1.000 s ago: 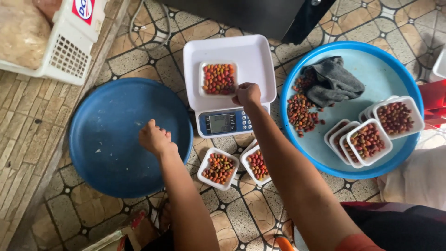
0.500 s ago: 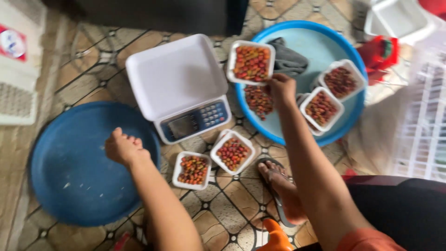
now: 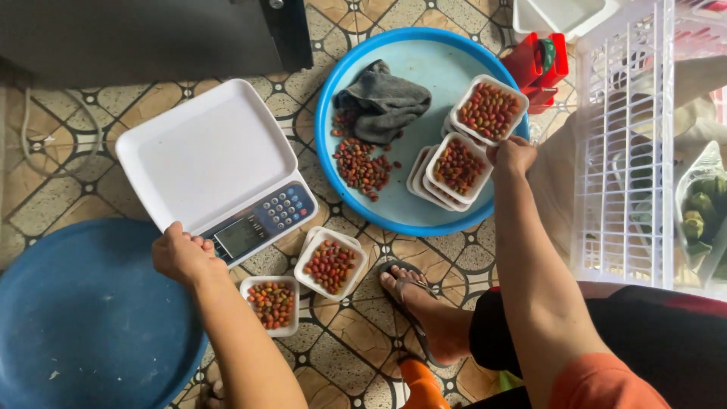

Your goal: Two people are weighing small trays of red fruits on a digital scale and organizing them on larger blue trays on the floor.

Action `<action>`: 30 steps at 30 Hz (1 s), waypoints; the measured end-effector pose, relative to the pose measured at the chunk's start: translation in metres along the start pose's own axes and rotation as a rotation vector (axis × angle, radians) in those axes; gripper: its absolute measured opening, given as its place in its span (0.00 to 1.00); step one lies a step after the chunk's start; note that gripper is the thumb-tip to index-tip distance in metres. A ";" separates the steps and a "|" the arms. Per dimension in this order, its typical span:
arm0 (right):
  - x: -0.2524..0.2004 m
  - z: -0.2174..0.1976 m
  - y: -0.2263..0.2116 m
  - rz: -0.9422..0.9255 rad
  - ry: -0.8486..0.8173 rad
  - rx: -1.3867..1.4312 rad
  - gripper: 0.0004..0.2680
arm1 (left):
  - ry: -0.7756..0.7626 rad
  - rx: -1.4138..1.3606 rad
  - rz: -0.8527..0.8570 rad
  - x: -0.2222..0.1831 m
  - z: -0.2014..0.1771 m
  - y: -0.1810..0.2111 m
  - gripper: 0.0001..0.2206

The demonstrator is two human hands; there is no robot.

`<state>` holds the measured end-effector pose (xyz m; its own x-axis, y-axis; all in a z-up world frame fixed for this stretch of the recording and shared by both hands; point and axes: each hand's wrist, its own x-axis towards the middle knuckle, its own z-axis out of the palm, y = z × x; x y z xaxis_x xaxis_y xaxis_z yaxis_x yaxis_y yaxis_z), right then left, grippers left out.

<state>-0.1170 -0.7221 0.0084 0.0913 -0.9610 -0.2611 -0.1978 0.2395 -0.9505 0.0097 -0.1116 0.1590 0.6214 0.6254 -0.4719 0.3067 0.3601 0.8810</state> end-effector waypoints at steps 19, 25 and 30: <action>0.039 -0.003 0.014 -0.159 0.199 -0.297 0.11 | -0.055 0.097 -0.013 0.032 0.002 -0.049 0.08; -0.086 0.048 -0.044 -0.937 -0.150 -0.243 0.08 | -0.149 0.476 0.019 0.063 -0.035 -0.073 0.15; -0.255 0.096 -0.013 -0.988 -0.899 -0.748 0.07 | -0.058 1.092 0.252 0.149 -0.112 -0.169 0.11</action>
<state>-0.0442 -0.4667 0.0710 0.9657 -0.2238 0.1314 -0.1107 -0.8130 -0.5716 -0.0302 -0.0013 -0.0637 0.7787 0.5513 -0.2993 0.6176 -0.5901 0.5199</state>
